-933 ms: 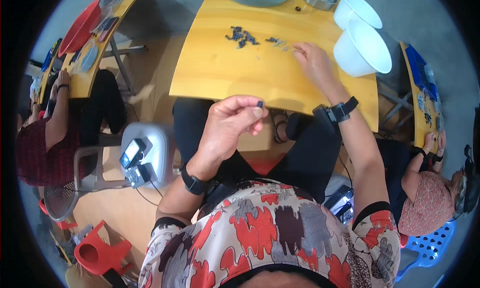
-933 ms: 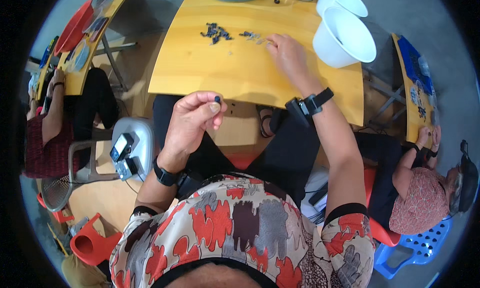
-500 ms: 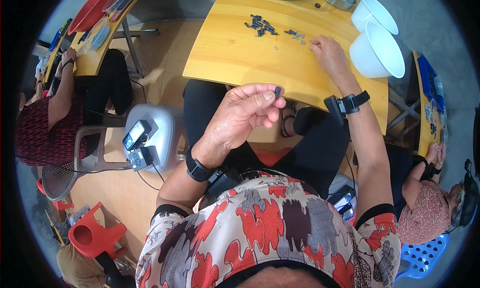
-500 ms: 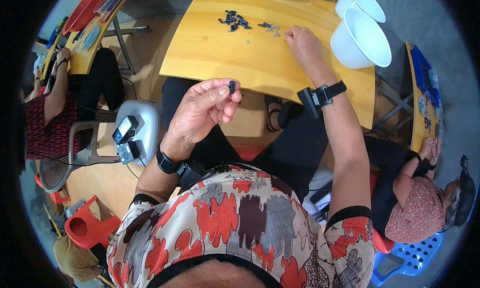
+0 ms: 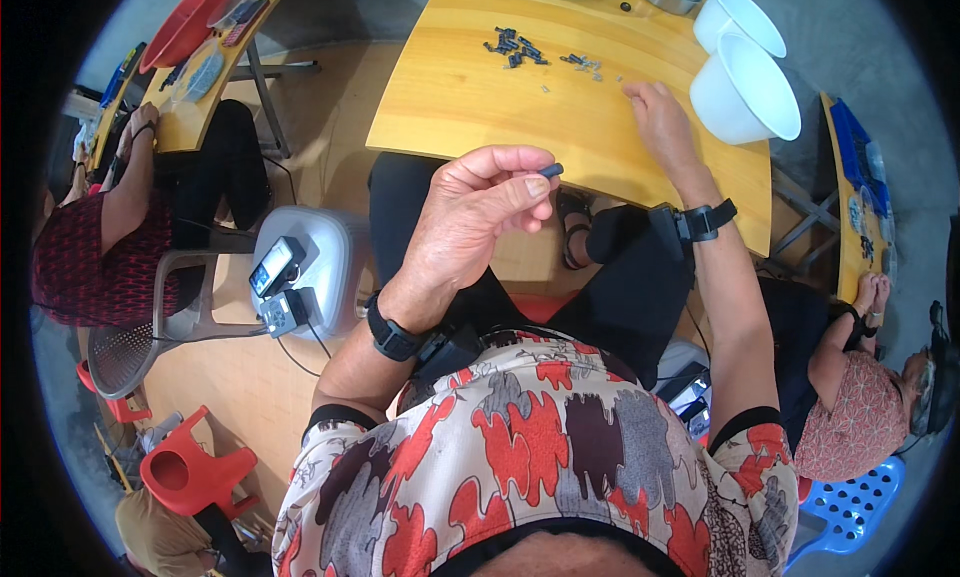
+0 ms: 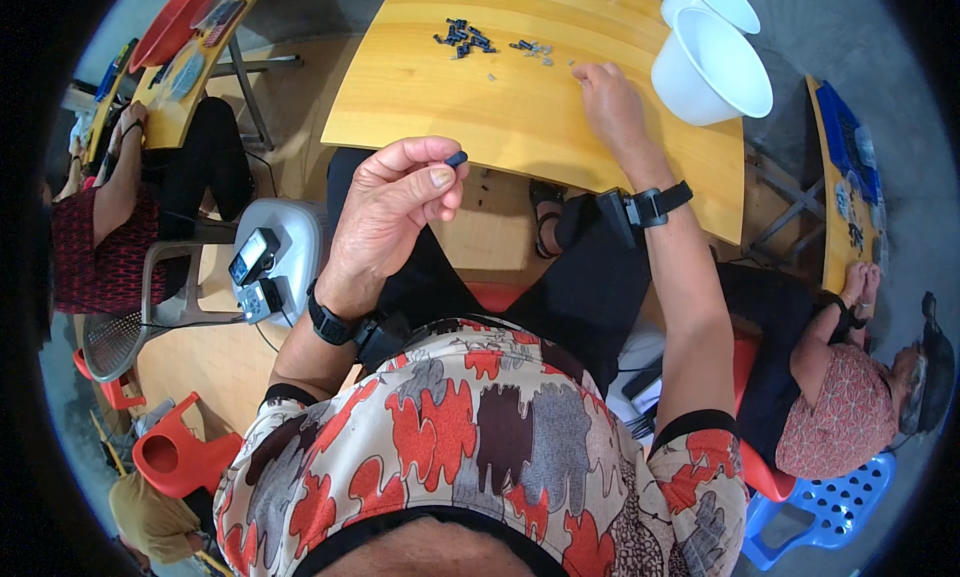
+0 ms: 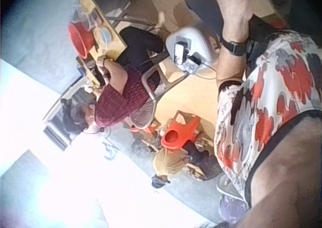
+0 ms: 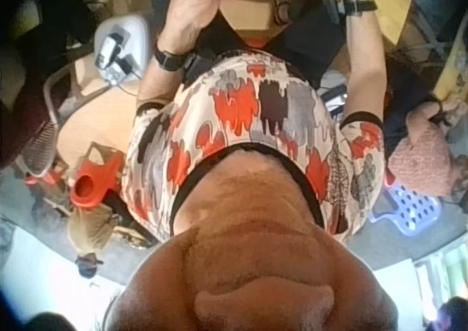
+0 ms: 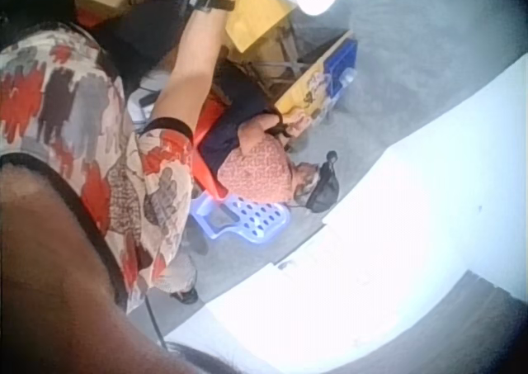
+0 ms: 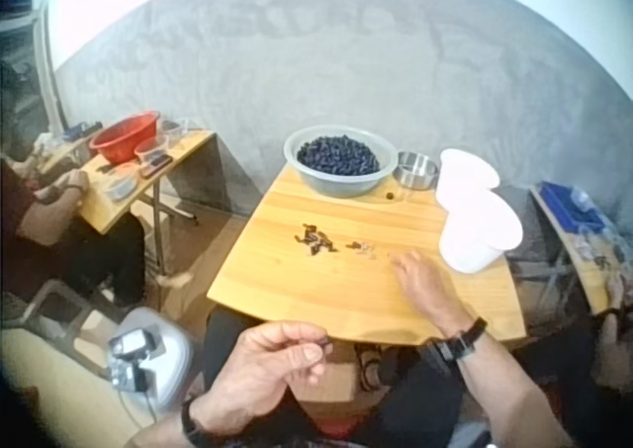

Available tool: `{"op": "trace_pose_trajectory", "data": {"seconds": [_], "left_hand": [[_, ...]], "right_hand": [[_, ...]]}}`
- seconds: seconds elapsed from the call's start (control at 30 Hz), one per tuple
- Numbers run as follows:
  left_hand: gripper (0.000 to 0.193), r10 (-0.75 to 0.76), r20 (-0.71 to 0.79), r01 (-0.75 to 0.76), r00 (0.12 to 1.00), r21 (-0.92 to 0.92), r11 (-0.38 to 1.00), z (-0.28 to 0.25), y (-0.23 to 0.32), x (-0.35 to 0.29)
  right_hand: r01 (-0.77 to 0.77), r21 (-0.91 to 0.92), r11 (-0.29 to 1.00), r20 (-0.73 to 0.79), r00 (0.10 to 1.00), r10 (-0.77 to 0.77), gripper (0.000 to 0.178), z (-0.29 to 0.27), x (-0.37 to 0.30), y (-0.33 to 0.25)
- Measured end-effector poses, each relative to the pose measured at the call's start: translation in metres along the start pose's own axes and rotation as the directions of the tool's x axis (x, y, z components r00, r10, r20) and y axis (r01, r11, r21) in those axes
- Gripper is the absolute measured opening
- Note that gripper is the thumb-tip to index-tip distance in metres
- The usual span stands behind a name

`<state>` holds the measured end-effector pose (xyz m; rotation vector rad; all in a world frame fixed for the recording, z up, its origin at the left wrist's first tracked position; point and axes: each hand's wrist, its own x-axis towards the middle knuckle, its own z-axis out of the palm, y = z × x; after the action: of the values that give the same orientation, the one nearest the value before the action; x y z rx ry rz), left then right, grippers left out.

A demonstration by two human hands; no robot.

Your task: Assembling small plastic components by hand on a workbench.

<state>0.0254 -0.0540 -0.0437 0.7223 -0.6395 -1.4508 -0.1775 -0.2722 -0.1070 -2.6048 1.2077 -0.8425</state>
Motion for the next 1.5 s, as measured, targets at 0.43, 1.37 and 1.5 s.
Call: {"op": "trace_pose_trajectory", "data": {"seconds": [0.43,1.37,1.5], "left_hand": [[0.021,0.11,-0.059,-0.093,0.992,0.241,0.966,0.02,0.003,-0.014],[0.018,0.074,0.015,-0.075,0.997,0.208,0.975,0.042,0.002,-0.029],[0.018,0.062,0.004,-0.062,0.998,0.188,0.98,0.046,0.003,-0.03]], "right_hand": [[-0.192,0.511,0.838,0.094,0.981,0.168,0.01,-0.034,-0.032,-0.057],[-0.276,0.94,-0.201,0.306,0.942,0.136,0.021,-0.098,-0.094,-0.149],[-0.258,0.924,-0.283,0.301,0.946,0.122,0.021,-0.099,-0.095,-0.147]]}}
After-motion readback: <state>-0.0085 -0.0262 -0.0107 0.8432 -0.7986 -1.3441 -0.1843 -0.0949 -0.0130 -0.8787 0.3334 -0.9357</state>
